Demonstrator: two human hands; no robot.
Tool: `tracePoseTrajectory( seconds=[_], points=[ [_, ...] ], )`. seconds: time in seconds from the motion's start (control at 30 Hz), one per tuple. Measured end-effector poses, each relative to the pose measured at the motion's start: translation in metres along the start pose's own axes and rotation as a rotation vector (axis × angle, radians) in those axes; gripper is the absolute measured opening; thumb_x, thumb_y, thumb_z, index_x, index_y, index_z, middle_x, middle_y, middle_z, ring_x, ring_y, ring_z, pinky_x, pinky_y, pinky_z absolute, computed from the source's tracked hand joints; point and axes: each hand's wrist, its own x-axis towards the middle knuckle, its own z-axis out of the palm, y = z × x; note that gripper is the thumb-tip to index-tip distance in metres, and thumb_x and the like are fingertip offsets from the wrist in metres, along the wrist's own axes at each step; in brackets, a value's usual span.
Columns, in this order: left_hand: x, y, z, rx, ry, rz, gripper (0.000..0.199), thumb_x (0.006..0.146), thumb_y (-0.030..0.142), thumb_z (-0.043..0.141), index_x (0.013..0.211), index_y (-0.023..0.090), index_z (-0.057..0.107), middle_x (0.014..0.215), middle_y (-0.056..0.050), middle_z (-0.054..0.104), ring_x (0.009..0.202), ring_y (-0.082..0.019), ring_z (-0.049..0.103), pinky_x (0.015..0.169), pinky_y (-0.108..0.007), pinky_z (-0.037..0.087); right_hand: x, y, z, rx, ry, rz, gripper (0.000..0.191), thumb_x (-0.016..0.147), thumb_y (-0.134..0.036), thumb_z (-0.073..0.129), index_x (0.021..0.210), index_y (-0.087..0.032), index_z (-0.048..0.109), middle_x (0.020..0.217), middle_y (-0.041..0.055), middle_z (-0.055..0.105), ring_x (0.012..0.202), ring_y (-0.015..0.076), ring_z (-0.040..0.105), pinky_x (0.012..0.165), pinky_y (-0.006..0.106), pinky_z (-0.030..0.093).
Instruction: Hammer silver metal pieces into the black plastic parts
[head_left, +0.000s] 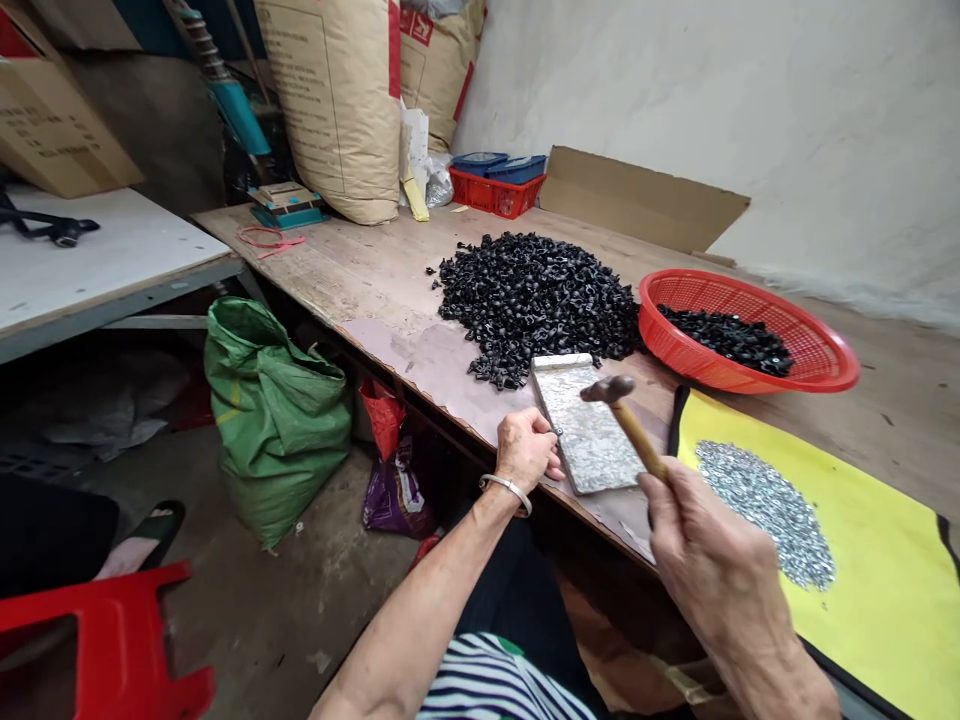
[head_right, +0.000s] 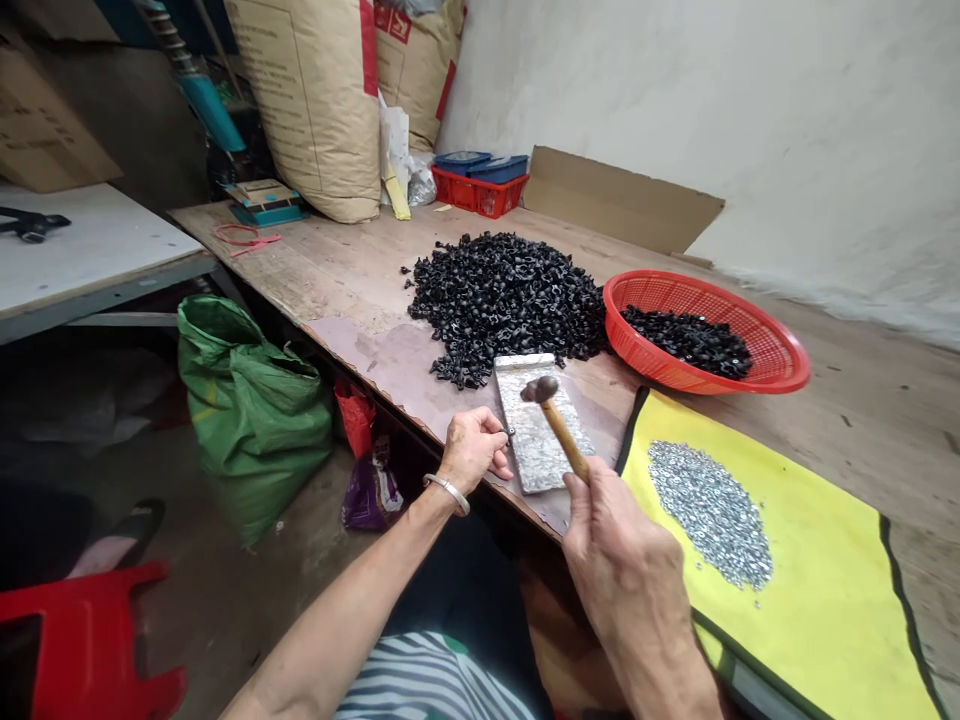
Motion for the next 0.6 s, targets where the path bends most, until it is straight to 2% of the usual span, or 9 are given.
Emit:
tracePoseTrajectory(
  seconds=[0.07, 0.1, 0.23, 0.3, 0.4, 0.43, 0.53, 0.6],
  points=[
    [0.000, 0.000, 0.000, -0.001, -0.005, -0.002, 0.017, 0.062, 0.004, 0.053, 0.057, 0.017, 0.042, 0.038, 0.008, 0.044, 0.030, -0.008, 0.048, 0.031, -0.018, 0.045, -0.001, -0.002, 0.000, 0.010, 0.053, 0.034, 0.023, 0.091, -0.025, 0.041, 0.100, -0.014, 0.059, 0.068, 0.0059, 0.065, 0.048, 0.0128, 0.056, 0.048, 0.023, 0.039],
    [0.000, 0.000, 0.000, -0.002, -0.006, -0.001, 0.017, 0.062, 0.005, 0.053, 0.057, 0.017, 0.042, 0.038, 0.008, 0.044, 0.030, -0.008, 0.048, 0.031, -0.018, 0.045, -0.003, -0.003, 0.002, -0.010, 0.034, 0.038, 0.023, 0.091, -0.024, 0.040, 0.097, -0.013, 0.060, 0.064, 0.0051, 0.064, 0.046, 0.0129, 0.055, 0.046, 0.024, 0.038],
    [0.001, 0.000, 0.000, 0.000, 0.002, 0.006, 0.018, 0.062, 0.005, 0.053, 0.056, 0.017, 0.041, 0.038, 0.008, 0.044, 0.029, -0.008, 0.047, 0.030, -0.019, 0.045, -0.010, -0.002, 0.016, -0.151, -0.172, -0.058, 0.028, 0.089, -0.022, 0.036, 0.072, -0.017, 0.057, 0.047, -0.0004, 0.052, 0.032, 0.0114, 0.044, 0.036, 0.025, 0.025],
    [0.002, -0.001, 0.000, 0.002, 0.000, 0.008, 0.017, 0.062, 0.004, 0.052, 0.056, 0.017, 0.042, 0.038, 0.008, 0.044, 0.029, -0.009, 0.048, 0.030, -0.019, 0.045, -0.010, -0.002, 0.015, -0.160, -0.102, -0.077, 0.024, 0.090, -0.021, 0.038, 0.078, -0.015, 0.058, 0.054, 0.0011, 0.057, 0.036, 0.0113, 0.047, 0.038, 0.025, 0.029],
    [0.002, -0.001, 0.000, 0.004, 0.000, 0.009, 0.017, 0.061, 0.003, 0.052, 0.056, 0.017, 0.042, 0.038, 0.008, 0.044, 0.030, -0.009, 0.049, 0.031, -0.020, 0.046, -0.008, -0.006, 0.009, -0.112, 0.060, -0.048, 0.022, 0.090, -0.022, 0.043, 0.098, -0.010, 0.059, 0.068, 0.0061, 0.065, 0.048, 0.0127, 0.056, 0.049, 0.024, 0.038],
    [0.002, -0.001, -0.001, 0.003, 0.000, 0.010, 0.017, 0.061, 0.003, 0.051, 0.056, 0.017, 0.042, 0.038, 0.008, 0.044, 0.030, -0.009, 0.049, 0.031, -0.020, 0.046, -0.008, -0.007, 0.010, -0.113, 0.059, -0.041, 0.023, 0.090, -0.021, 0.042, 0.100, -0.010, 0.059, 0.069, 0.0065, 0.065, 0.049, 0.0129, 0.056, 0.050, 0.024, 0.039],
    [0.001, -0.001, -0.001, 0.001, -0.002, 0.012, 0.018, 0.061, 0.001, 0.049, 0.055, 0.017, 0.042, 0.038, 0.008, 0.044, 0.029, -0.008, 0.047, 0.030, -0.021, 0.046, -0.013, -0.007, 0.015, -0.186, -0.077, -0.042, 0.026, 0.090, -0.022, 0.037, 0.081, -0.014, 0.061, 0.053, 0.0024, 0.059, 0.036, 0.0119, 0.047, 0.040, 0.025, 0.031],
    [0.001, -0.001, 0.000, 0.000, -0.003, 0.013, 0.018, 0.061, 0.001, 0.048, 0.055, 0.016, 0.041, 0.039, 0.008, 0.044, 0.029, -0.008, 0.047, 0.030, -0.021, 0.046, -0.014, -0.005, 0.017, -0.205, -0.118, -0.049, 0.028, 0.090, -0.023, 0.037, 0.077, -0.015, 0.061, 0.051, 0.0011, 0.057, 0.032, 0.0113, 0.042, 0.037, 0.026, 0.026]
  ],
)
